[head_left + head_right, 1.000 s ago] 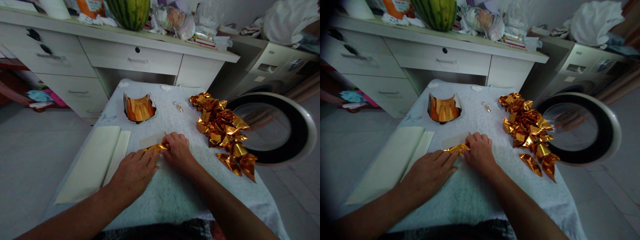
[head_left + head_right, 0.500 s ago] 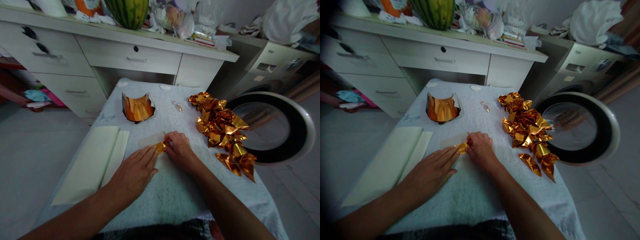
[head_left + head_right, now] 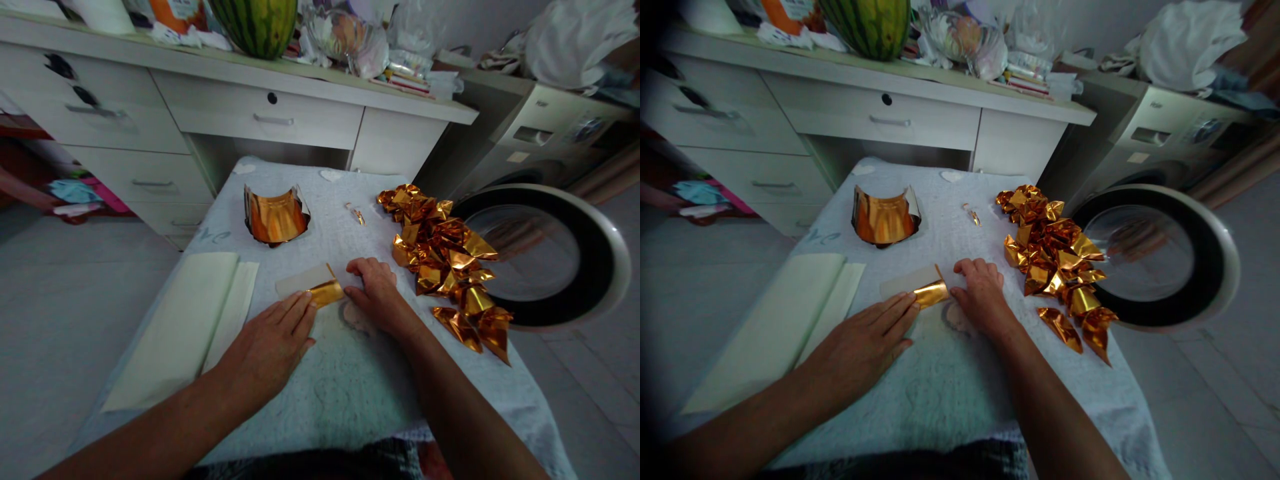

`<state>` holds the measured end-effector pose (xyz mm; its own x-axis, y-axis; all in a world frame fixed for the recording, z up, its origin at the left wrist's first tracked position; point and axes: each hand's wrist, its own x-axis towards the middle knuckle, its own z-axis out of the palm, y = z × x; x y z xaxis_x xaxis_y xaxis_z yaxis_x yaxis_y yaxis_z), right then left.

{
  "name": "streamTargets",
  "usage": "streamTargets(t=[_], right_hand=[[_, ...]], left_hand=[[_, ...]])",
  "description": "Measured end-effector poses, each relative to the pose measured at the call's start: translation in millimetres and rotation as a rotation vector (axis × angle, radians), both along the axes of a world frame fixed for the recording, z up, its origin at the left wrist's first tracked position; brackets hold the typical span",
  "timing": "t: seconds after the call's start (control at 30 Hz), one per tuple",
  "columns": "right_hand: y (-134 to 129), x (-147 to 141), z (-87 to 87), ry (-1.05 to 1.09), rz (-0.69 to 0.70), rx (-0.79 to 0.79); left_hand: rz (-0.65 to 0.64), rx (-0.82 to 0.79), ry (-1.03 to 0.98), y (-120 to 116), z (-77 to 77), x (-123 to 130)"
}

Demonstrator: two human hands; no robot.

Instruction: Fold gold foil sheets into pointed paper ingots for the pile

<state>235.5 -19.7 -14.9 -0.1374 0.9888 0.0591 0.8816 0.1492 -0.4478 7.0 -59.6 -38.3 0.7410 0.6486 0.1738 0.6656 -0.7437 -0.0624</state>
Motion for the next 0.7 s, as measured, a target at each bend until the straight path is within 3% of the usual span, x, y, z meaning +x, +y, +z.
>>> streamTargets(t=[0.13, 0.23, 0.37, 0.7], right_hand=[[0.6, 2.1, 0.8, 0.112, 0.011, 0.129], [-1.3, -7.8, 2.0, 0.220, 0.145, 0.254], [-4.1, -29.1, 0.4, 0.170, 0.345, 0.172], [-4.8, -39.4, -3.2, -0.011, 0.304, 0.086]], left_hand=[[-0.009, -0.003, -0.023, -0.7, 0.8, 0.8], [-0.003, -0.001, -0.039, -1.4, 0.1, 1.5], [0.000, -0.008, -0.051, -1.2, -0.8, 2.2], [0.013, 0.076, -0.075, -8.8, -4.0, -13.7]])
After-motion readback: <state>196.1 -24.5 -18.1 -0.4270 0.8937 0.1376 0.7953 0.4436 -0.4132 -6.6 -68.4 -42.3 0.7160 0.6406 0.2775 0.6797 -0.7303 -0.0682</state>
